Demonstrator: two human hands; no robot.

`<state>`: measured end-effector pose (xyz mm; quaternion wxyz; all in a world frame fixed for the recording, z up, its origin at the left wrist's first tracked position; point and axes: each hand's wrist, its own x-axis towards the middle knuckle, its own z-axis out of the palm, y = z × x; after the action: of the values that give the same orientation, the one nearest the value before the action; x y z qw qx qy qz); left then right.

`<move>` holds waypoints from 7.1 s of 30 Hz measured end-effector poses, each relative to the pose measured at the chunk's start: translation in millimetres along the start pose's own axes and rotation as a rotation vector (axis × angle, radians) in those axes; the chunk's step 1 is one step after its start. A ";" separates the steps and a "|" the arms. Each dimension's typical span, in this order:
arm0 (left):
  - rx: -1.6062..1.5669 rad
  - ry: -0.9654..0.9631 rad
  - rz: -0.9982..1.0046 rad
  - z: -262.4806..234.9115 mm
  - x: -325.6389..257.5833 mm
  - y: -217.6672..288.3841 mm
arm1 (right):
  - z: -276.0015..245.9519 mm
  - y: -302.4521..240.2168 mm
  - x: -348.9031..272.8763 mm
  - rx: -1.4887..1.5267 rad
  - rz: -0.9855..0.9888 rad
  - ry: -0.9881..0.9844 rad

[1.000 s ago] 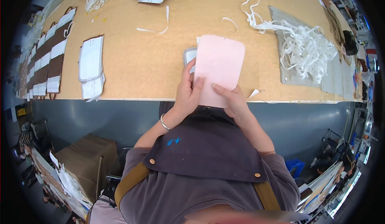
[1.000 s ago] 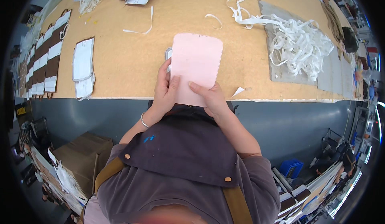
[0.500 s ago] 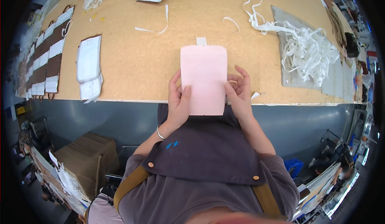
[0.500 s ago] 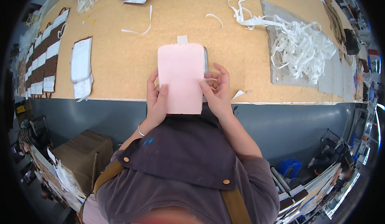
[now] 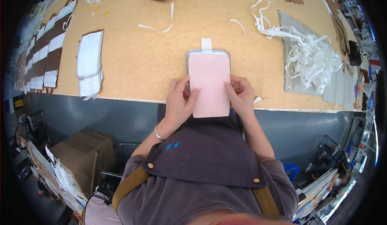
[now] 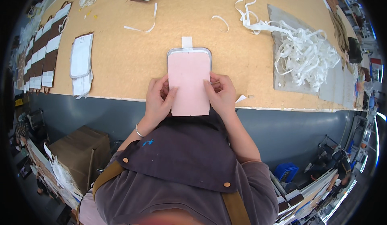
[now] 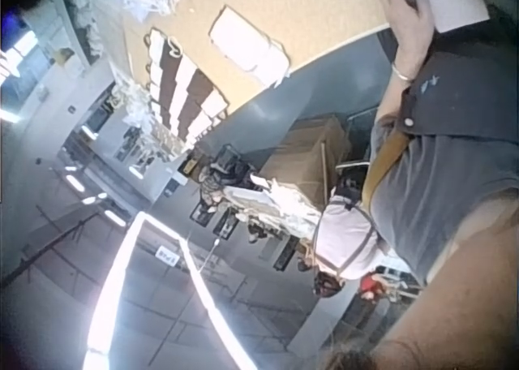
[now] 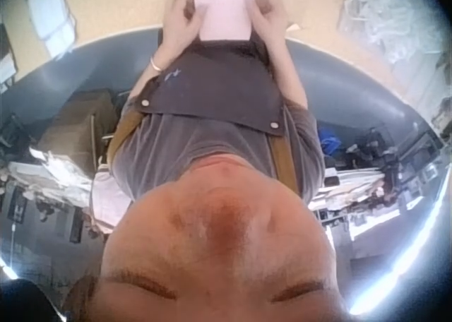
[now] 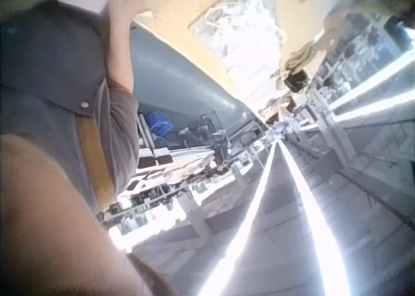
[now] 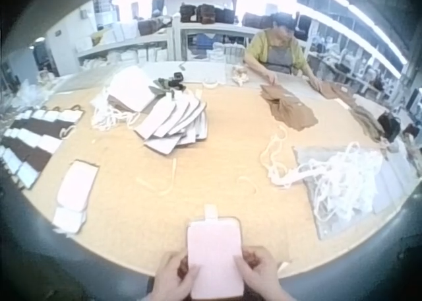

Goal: Applying adhesive tape to edges and folding them over to finish leather pieces.

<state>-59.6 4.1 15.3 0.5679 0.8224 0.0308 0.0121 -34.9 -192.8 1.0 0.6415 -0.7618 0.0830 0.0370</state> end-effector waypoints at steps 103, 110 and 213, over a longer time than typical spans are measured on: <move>-0.434 -0.283 0.275 -31.4 58.6 53.4 | -18.1 -124.5 48.6 -0.196 -0.272 -0.650; -0.244 -0.230 0.514 -30.1 56.2 49.9 | -20.3 -118.3 33.1 -0.288 -0.586 -0.448; -0.789 -0.371 0.116 -5.9 72.9 52.4 | 3.7 -64.8 33.3 0.493 -0.155 -0.302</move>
<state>14.8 -4.2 65.2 0.8329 0.5312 -0.1248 -0.0929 9.3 -181.2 57.9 0.8132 -0.5728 -0.0653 0.0793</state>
